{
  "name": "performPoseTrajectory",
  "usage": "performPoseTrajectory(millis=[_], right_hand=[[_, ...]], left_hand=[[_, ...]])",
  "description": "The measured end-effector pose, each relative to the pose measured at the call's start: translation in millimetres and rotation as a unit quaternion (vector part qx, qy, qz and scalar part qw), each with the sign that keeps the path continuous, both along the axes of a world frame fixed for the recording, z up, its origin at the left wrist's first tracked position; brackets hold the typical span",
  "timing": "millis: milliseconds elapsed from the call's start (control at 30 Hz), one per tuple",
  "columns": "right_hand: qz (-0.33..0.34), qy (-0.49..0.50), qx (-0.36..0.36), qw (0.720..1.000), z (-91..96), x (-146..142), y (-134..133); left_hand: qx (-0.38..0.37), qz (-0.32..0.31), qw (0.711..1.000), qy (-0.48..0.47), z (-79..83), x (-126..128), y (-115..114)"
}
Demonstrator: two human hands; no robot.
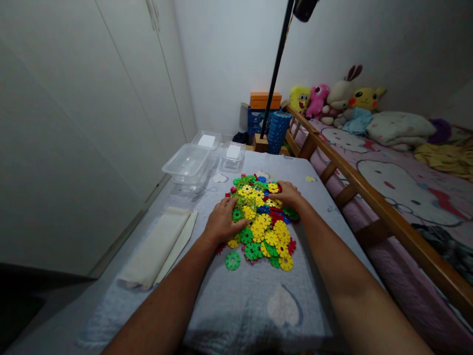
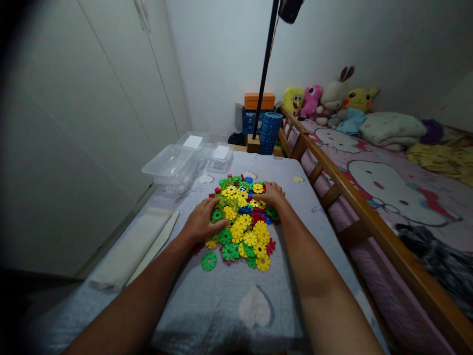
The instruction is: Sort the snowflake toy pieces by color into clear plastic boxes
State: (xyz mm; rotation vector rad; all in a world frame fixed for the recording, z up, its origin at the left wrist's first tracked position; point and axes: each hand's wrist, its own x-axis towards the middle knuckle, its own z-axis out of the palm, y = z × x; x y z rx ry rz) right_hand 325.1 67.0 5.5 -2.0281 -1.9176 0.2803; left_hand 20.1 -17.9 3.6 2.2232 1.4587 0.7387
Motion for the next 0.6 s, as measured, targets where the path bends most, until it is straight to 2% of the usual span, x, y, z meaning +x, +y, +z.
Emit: performPoseTrajectory(millis=[100,267,600], right_hand=[[-0.005,-0.017,-0.045,0.999,-0.7,-9.6,-3.6],[0.099,0.011,-0.008,0.995,2.5,-17.9,-20.3],[0.191,0.143,0.009,0.971,15.0,-30.1,-64.6]], left_hand=[[0.010,0.012,1.000,-0.011,-0.1,0.1,0.3],[0.009,0.032,0.998,-0.044,0.6,0.3,0.0],[0.006,0.046,0.996,-0.075,-3.5,-0.3,3.1]])
